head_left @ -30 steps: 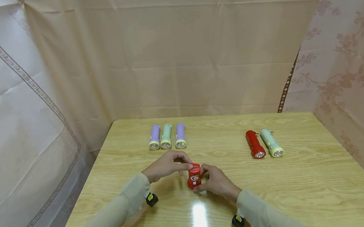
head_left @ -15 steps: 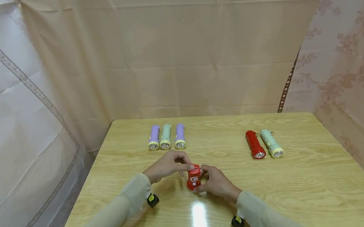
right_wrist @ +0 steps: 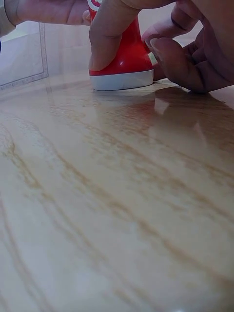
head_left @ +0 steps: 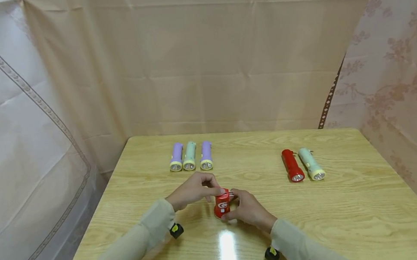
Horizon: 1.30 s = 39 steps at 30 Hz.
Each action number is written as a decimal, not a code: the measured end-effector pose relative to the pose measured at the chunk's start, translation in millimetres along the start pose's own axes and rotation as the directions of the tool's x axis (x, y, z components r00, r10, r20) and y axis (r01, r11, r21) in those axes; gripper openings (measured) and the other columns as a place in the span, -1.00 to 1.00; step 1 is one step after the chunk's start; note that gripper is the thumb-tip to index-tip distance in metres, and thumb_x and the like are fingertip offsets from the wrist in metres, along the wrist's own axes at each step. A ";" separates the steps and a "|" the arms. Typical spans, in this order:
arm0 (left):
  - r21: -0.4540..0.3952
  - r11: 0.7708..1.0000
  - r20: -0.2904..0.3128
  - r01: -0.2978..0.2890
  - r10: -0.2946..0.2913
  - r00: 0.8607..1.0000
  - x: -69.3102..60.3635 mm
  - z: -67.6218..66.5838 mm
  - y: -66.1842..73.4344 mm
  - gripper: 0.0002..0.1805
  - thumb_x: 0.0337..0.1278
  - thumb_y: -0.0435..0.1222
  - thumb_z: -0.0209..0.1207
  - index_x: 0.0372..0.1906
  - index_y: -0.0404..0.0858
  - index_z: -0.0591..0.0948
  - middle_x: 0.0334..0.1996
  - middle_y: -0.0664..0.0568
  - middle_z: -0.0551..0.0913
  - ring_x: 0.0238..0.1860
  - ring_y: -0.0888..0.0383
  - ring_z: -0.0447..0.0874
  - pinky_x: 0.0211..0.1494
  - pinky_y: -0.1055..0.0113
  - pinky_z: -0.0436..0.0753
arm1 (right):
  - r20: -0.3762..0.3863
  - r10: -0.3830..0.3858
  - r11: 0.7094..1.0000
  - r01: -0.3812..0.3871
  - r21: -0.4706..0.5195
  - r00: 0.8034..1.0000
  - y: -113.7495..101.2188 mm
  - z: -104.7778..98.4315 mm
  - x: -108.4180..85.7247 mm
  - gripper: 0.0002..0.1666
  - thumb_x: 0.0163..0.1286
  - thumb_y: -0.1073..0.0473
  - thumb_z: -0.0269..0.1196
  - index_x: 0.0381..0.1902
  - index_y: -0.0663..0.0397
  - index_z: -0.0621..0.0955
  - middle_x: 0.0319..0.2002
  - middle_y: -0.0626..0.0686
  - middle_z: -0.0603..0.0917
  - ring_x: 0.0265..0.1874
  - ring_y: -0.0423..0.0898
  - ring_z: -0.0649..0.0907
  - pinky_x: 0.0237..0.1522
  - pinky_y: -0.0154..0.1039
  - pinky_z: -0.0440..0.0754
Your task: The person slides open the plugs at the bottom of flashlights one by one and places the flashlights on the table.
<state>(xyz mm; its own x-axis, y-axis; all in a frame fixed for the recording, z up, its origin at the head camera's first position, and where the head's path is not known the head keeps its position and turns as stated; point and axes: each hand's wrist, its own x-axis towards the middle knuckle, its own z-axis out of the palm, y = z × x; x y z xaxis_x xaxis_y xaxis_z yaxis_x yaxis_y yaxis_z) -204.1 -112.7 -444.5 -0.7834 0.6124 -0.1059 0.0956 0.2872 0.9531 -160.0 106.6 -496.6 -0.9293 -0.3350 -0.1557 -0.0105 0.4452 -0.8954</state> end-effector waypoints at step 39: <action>0.135 0.975 -0.078 -0.174 0.185 0.980 -13.1 -1.2 -14.5 -0.73 0.12 -0.15 0.51 -0.09 -0.01 0.71 -0.13 0.16 0.73 -0.05 0.10 0.68 -0.01 0.15 0.71 | -0.027 -0.016 0.998 0.015 -0.059 0.999 -0.7 4.5 -2.3 -0.50 0.05 0.11 0.65 -0.12 -0.02 0.63 -0.14 -0.05 0.68 -0.15 0.00 0.55 -0.10 -0.12 0.44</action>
<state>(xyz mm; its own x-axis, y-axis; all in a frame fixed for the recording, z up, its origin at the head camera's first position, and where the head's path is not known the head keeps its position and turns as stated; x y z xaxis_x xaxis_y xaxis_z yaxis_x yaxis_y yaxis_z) -196.0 -125.8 -456.5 -0.7976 0.5956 0.0950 0.3123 0.2731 0.9099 -156.2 103.4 -497.5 -0.9386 -0.3197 -0.1296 -0.0462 0.4886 -0.8713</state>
